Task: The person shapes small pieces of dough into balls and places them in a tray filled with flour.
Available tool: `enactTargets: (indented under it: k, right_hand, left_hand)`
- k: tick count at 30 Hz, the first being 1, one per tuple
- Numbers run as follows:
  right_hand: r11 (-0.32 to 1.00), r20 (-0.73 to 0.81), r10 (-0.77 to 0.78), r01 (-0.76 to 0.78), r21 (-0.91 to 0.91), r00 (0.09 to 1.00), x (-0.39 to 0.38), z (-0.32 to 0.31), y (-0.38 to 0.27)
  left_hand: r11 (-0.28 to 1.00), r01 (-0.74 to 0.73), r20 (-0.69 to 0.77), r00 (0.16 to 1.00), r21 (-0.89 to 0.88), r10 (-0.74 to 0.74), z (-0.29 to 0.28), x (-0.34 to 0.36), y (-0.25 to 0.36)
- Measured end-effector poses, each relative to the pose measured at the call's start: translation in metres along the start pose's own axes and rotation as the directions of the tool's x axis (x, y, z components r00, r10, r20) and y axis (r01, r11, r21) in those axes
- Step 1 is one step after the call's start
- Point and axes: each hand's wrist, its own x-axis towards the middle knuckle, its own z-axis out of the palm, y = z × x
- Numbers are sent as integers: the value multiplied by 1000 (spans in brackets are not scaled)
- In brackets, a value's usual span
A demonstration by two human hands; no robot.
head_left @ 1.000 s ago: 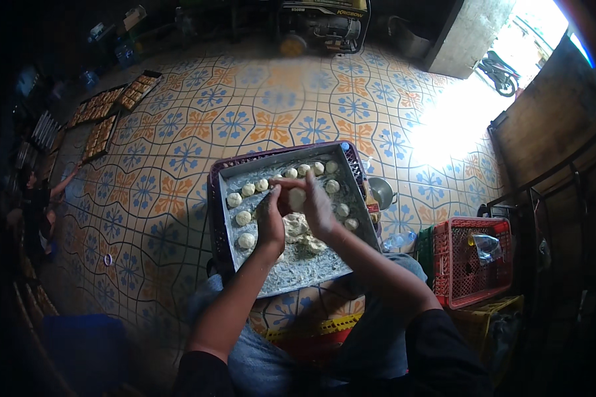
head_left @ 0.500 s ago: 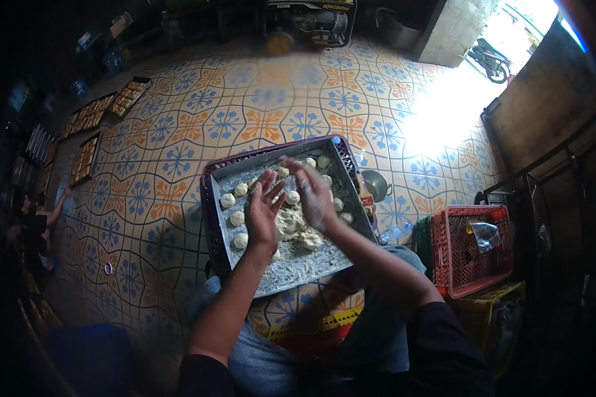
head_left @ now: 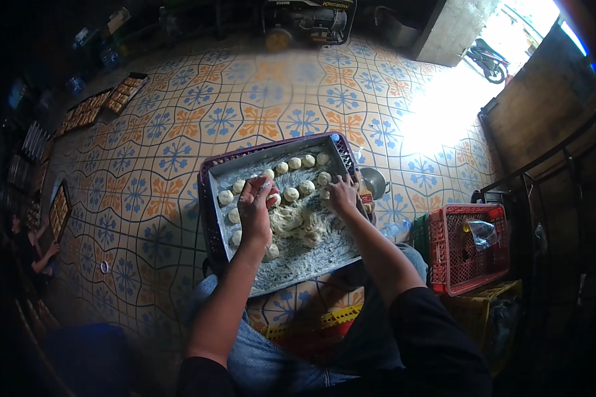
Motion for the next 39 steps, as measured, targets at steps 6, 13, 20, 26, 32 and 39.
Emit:
enactTargets:
  k: [6, 13, 20, 26, 32, 39]
  right_hand:
    - [985, 126, -66, 44, 168, 990, 5, -13, -6]
    - [469, -91, -162, 157, 869, 983, 10, -118, -93]
    - [598, -215, -377, 414, 687, 901, -9, -156, -123]
    - [843, 90, -403, 331, 424, 911, 7, -52, -64]
    - [913, 138, -272, 210, 350, 952, -40, 44, -43]
    - [914, 168, -289, 219, 341, 943, -64, 6, -54]
  left_hand:
    - [997, 71, -4, 997, 16, -71, -1, 5, 5]
    - [937, 314, -98, 948, 155, -302, -30, 37, -33]
    - [932, 360, 227, 912, -47, -341, -44, 44, -35]
    - [906, 339, -59, 929, -254, -365, -53, 53, -29]
    - [905, 338, -57, 930, -257, -364, -39, 52, -36]
    - [913, 361, -28, 928, -190, -372, -45, 54, -39]
